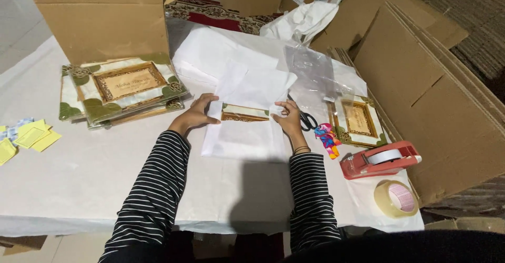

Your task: Wrapping small framed pictures in white protective paper at a packaging station.

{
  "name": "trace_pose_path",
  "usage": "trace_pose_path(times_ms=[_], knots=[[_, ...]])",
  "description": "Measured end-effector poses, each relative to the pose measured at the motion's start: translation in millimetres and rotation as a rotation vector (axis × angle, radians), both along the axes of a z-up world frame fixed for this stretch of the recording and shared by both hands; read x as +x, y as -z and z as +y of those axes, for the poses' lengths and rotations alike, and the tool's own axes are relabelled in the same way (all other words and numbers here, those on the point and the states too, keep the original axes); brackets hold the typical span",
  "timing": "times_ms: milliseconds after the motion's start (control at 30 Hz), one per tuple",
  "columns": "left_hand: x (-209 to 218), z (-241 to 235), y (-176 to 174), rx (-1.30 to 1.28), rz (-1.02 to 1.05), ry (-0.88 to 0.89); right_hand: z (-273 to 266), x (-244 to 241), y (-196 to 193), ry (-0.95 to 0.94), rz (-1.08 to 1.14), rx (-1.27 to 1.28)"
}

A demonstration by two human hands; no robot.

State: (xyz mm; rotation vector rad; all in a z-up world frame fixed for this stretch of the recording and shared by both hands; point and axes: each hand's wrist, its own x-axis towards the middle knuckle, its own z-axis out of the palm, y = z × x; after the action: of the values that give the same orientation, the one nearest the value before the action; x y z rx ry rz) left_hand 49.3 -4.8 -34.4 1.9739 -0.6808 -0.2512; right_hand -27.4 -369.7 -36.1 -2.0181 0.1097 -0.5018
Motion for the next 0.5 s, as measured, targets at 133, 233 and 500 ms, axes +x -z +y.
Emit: trace_pose_path(times_ms=[133, 233, 500], knots=[[-3.6, -0.9, -4.6, -0.029, 0.011, 0.011, 12.1, -9.5, -11.3, 0.024, -0.017, -0.078], [-9.3, -0.8, -12.5, -0.035, 0.034, 0.004, 15.6, -11.6, -18.7, -0.007, -0.050, -0.108], [-28.3, 2.3, -27.4, -0.049, 0.064, 0.005, 3.2, 2.9, 5.3, -0.088, 0.024, 0.223]])
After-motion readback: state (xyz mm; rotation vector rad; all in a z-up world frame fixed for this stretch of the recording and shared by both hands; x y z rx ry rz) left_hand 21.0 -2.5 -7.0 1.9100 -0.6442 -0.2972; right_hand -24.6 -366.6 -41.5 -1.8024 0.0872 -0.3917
